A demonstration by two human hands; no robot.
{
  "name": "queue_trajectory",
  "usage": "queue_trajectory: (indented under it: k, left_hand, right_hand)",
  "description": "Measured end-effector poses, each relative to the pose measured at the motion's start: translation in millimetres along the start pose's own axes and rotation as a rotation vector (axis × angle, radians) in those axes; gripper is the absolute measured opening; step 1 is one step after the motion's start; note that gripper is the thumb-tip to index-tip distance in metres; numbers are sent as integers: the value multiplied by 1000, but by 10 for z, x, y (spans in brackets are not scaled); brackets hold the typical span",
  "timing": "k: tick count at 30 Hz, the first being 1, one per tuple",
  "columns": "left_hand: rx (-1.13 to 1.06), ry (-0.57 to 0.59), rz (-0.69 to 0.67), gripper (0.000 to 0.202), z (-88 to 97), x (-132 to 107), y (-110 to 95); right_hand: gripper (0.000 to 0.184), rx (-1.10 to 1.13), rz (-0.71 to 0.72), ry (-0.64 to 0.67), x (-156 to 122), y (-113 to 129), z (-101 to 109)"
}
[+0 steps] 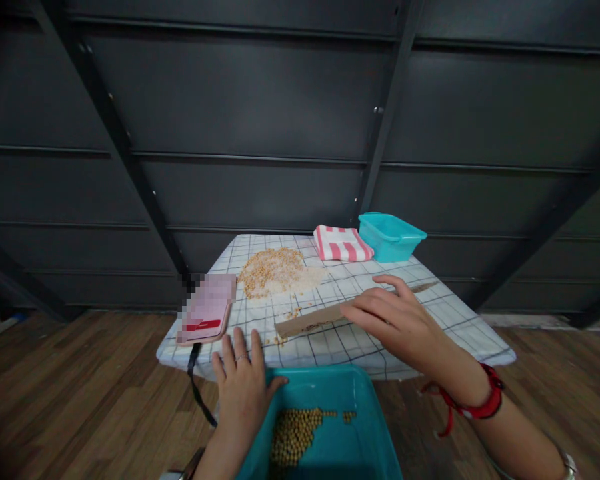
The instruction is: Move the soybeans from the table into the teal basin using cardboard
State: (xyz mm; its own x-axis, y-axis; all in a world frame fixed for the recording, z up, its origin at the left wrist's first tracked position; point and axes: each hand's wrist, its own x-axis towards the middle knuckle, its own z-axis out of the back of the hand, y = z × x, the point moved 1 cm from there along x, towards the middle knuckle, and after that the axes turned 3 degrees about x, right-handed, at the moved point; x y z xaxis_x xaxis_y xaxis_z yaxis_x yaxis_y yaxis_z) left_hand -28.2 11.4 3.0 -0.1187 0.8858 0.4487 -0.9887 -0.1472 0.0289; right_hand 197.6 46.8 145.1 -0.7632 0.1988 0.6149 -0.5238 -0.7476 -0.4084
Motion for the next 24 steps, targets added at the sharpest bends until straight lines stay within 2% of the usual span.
queue_trajectory:
  k: [9,16,24]
  left_hand:
    - [8,-22,-4,86,9,26,0]
    - [15,-23,-3,87,-3,28,-17]
    - [3,-7,-4,86,8,5,-20]
  right_hand:
    - [28,-10,17,69,-139,-36,73]
    - [28,-132,17,41,-137,-70,-66]
    - [28,-63,14,7,-100,-45,25]
